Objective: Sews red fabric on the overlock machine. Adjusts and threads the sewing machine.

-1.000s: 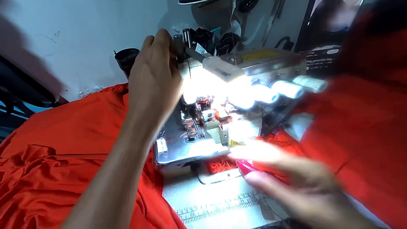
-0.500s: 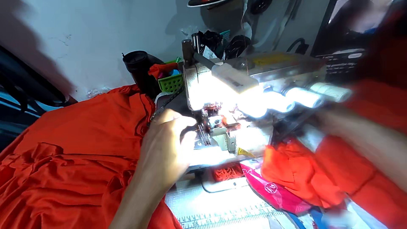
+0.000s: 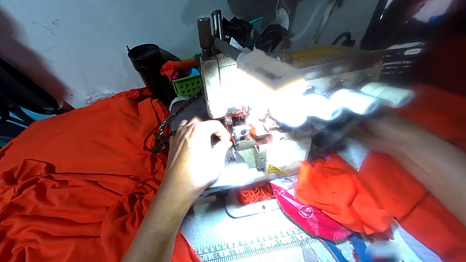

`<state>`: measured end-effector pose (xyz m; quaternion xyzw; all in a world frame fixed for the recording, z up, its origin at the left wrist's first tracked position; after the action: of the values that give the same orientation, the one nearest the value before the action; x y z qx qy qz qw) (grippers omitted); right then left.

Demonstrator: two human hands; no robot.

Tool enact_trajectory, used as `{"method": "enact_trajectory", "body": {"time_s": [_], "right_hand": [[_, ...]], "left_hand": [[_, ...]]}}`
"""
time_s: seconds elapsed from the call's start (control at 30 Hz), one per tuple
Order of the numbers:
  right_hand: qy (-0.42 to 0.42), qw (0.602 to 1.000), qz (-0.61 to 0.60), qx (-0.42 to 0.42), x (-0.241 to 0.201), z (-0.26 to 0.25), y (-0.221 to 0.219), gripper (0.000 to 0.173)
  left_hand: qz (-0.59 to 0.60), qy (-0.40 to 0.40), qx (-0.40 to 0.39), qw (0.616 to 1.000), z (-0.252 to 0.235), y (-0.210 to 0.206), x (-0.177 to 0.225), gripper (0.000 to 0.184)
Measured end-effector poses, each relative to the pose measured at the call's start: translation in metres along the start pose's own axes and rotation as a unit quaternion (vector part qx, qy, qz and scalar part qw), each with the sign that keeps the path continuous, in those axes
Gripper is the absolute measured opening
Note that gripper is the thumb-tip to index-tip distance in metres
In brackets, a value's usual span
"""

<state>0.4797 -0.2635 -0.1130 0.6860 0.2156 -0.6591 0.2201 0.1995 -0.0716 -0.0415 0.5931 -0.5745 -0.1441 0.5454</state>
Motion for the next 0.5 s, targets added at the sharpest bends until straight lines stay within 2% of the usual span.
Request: {"method": "enact_trajectory", "body": {"time_s": [0.23,0.33,0.4,0.5], "right_hand": [[0.001,1.000,0.015,0.013,0.001,0.002,0.000,0.026],[0.001,1.000,0.024,0.018,-0.003,0.006,-0.003,0.029],[0.004,0.999,0.038,0.024,-0.004,0.008,-0.005,0.029],[0.012,0.997,0.069,0.034,-0.005,0.009,-0.005,0.025]], "left_hand": [[-0.023,0.019,0.003,1.000,0.000,0.005,-0.005,0.013],[-0.009,0.044,-0.002,0.999,0.012,0.016,-0.028,0.011],[-0.002,0.033,0.002,0.999,0.019,0.021,-0.040,0.012],[-0.067,0.026,0.003,0.997,0.018,0.026,-0.040,0.009]]}}
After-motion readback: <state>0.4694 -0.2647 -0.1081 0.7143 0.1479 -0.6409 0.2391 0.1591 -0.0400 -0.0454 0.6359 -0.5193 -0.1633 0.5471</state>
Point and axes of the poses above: each hand's wrist, its own z-axis away from the middle knuckle, its own y-axis out of the back of the hand, x = y × z, the point moved 6 cm from there along -z, towards the middle knuckle, and after that the axes turned 2 degrees about y, right-handed, at the moved point
